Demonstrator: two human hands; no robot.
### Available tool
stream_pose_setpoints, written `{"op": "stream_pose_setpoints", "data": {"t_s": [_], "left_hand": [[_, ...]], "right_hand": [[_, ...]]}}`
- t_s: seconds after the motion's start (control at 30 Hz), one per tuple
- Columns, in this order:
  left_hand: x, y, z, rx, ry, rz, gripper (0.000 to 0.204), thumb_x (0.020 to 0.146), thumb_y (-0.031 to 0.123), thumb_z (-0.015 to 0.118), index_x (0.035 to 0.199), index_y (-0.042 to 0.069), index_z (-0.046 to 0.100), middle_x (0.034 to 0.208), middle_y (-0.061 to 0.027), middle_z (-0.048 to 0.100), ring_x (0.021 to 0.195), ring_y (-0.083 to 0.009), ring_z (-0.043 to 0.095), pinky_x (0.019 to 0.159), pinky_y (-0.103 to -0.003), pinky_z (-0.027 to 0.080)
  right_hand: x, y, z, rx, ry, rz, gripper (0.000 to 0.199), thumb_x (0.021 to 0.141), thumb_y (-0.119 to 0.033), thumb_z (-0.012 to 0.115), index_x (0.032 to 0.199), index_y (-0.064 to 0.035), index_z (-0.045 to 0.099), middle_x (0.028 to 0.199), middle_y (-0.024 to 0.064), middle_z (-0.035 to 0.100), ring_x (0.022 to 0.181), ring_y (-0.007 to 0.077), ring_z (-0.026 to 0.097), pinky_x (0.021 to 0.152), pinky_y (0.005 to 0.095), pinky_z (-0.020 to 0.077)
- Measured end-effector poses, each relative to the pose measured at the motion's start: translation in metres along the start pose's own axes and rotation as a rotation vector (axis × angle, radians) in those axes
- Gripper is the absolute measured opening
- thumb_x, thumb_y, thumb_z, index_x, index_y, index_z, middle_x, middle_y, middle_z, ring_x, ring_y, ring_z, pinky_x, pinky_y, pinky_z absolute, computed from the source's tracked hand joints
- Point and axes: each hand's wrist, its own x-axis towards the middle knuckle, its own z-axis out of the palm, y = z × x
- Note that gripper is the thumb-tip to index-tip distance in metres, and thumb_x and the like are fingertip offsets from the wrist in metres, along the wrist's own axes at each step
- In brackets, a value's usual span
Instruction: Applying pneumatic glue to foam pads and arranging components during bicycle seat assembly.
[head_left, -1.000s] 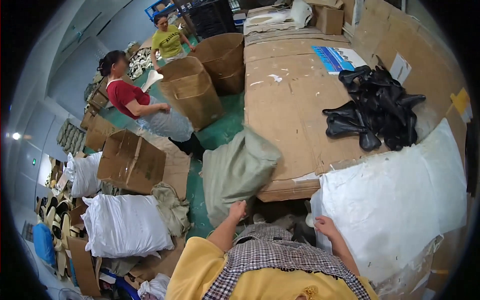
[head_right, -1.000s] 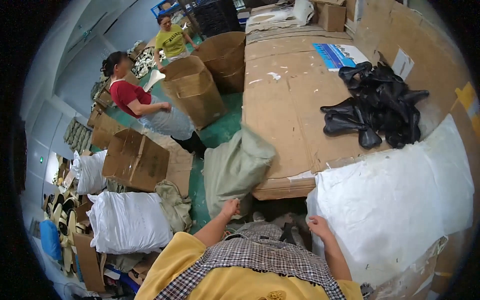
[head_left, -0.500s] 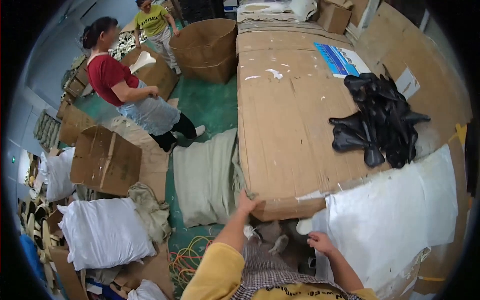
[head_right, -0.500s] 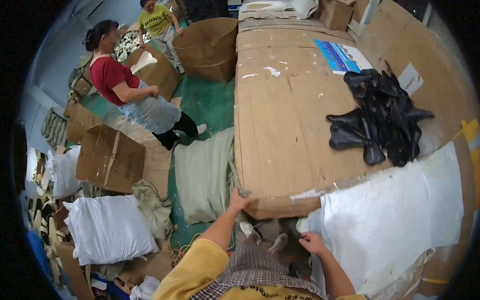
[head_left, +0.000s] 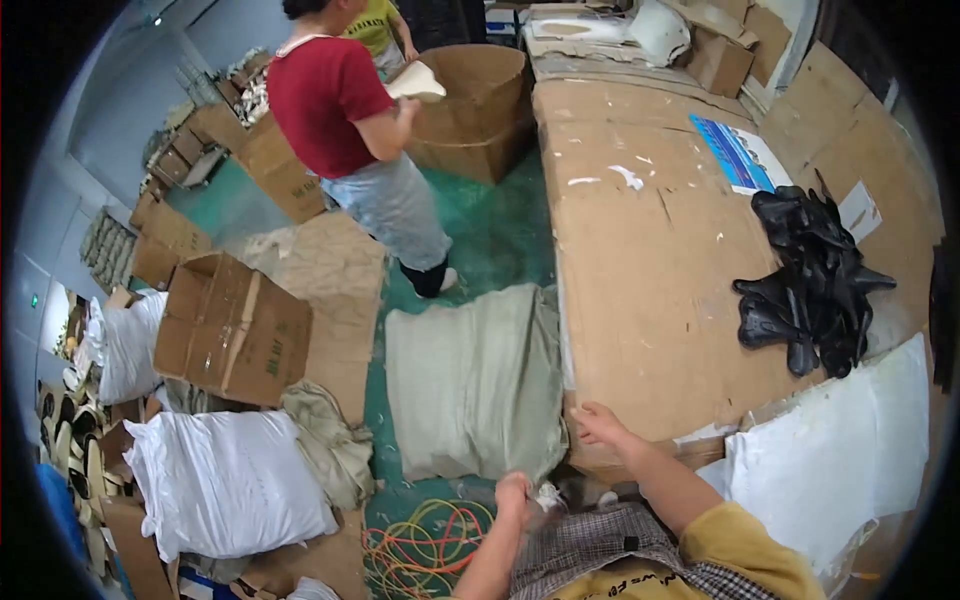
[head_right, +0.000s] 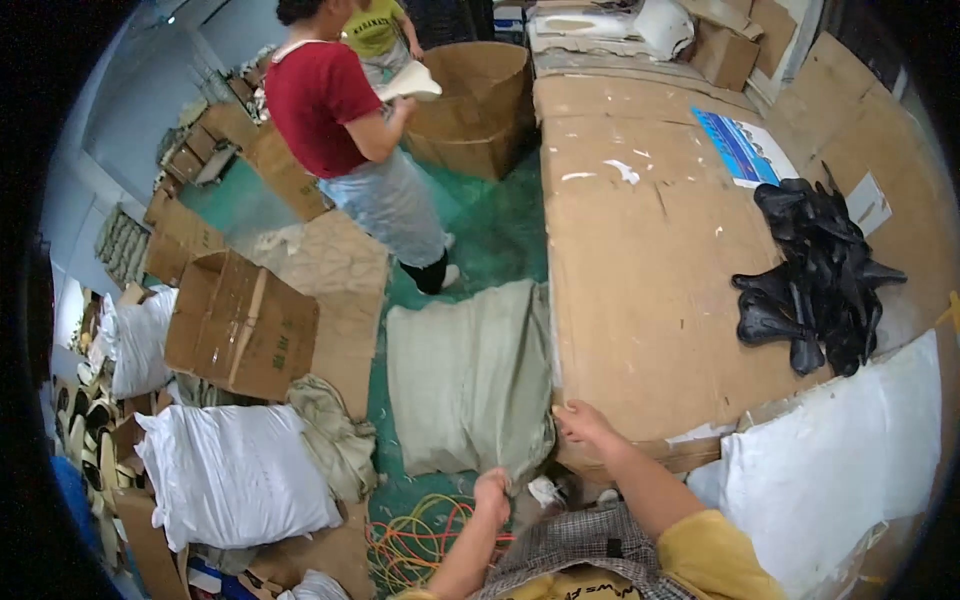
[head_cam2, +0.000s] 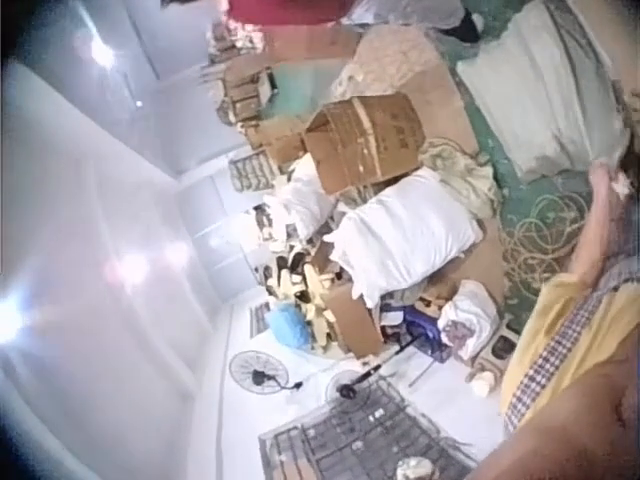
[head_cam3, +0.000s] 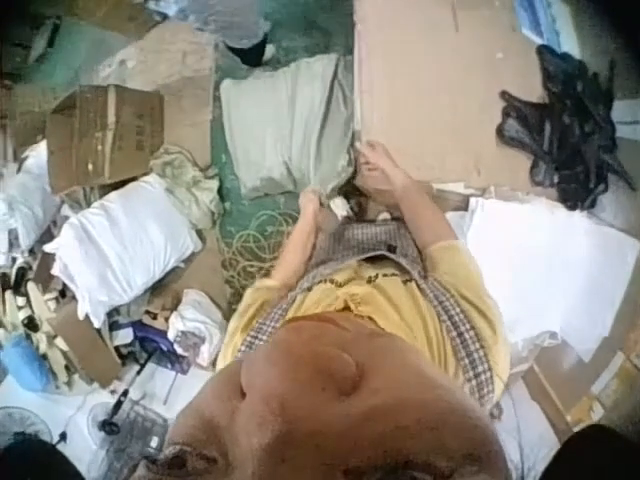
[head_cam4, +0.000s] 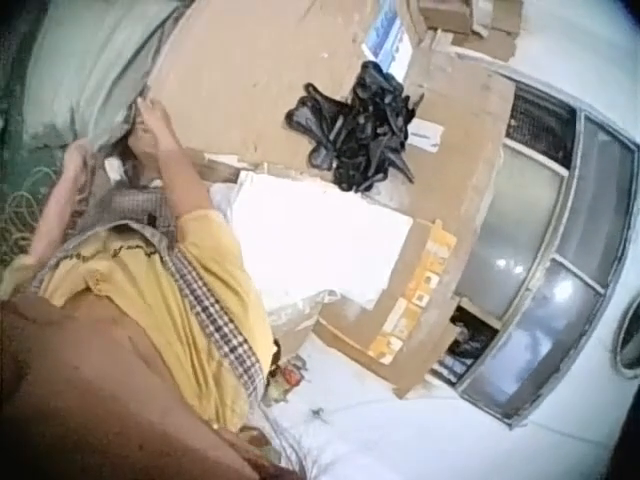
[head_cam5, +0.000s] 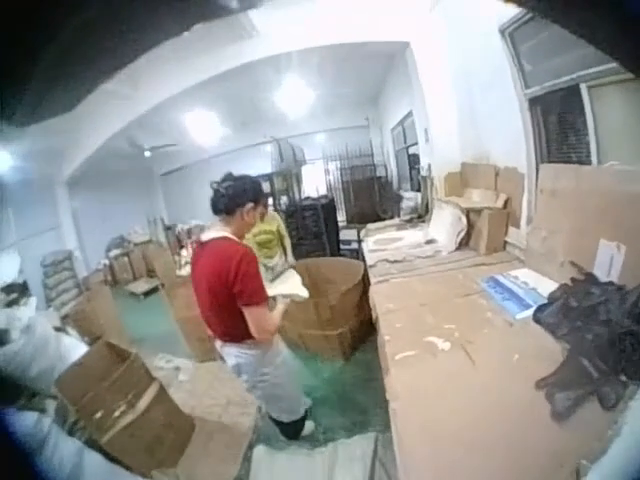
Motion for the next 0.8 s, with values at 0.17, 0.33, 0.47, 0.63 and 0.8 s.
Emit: {"op": "stream_pose_setpoints", "data": {"t_s": [0.17, 0.33, 0.47, 0.63, 0.8], "left_hand": [[-0.113, 0.1, -0.043, -0.558, 0.247, 0.125, 0.013, 0.058, -0.007, 0.042, 0.055, 0.003, 0.049, 0.057, -0.0022, 0.047, 0.051, -0.0151, 0.044, 0.051, -0.024, 0.035], [-0.207, 0.134, -0.112, -0.771, 0.513, 0.315, 0.014, 0.055, -0.007, 0.042, 0.054, 0.006, 0.04, 0.056, -0.0022, 0.044, 0.05, -0.0162, 0.045, 0.05, -0.029, 0.04], [-0.249, 0.107, -0.167, -0.802, 0.766, 0.409, 0.012, 0.059, 0.004, 0.044, 0.054, 0.01, 0.034, 0.052, -0.0046, 0.04, 0.048, -0.0221, 0.046, 0.052, -0.041, 0.046], [-0.266, 0.089, -0.185, -0.702, 0.969, 0.4, 0.002, 0.067, 0.008, 0.047, 0.069, 0.008, 0.045, 0.074, -0.0066, 0.052, 0.064, -0.0236, 0.054, 0.06, -0.042, 0.049], [-0.296, 0.183, -0.199, -0.571, 1.097, 0.782, 0.02, 0.07, 0.006, 0.048, 0.061, 0.011, 0.031, 0.061, -0.0009, 0.033, 0.055, -0.0165, 0.034, 0.055, -0.035, 0.034]], "right_hand": [[0.026, -0.043, 0.066, -0.042, 0.14, 0.184, 0.092, 0.072, -0.048, 0.069, 0.136, 0.0007, 0.026, 0.129, 0.0197, 0.041, 0.116, 0.0332, 0.043, 0.086, 0.0492, 0.0433], [0.099, -0.009, 0.094, 0.223, 0.039, 0.339, 0.06, 0.076, -0.024, 0.066, 0.122, 0.0048, 0.04, 0.117, 0.0193, 0.049, 0.105, 0.0305, 0.051, 0.082, 0.046, 0.0447], [0.137, 0.023, 0.127, 0.642, -0.082, 0.245, 0.027, 0.079, -0.003, 0.048, 0.104, 0.0047, 0.05, 0.098, 0.0176, 0.055, 0.083, 0.0307, 0.056, 0.073, 0.044, 0.0465], [0.02, -0.173, 0.14, 0.966, -0.139, 0.097, 0.023, 0.077, 0.003, 0.043, 0.096, 0.0051, 0.056, 0.091, 0.0183, 0.059, 0.084, 0.0322, 0.059, 0.075, 0.0443, 0.0501], [-0.094, -0.249, 0.161, 0.894, -0.42, -0.31, 0.014, 0.074, 0.003, 0.044, 0.08, 0.0022, 0.056, 0.078, 0.0105, 0.057, 0.066, 0.0216, 0.059, 0.057, 0.0373, 0.0515]]}}
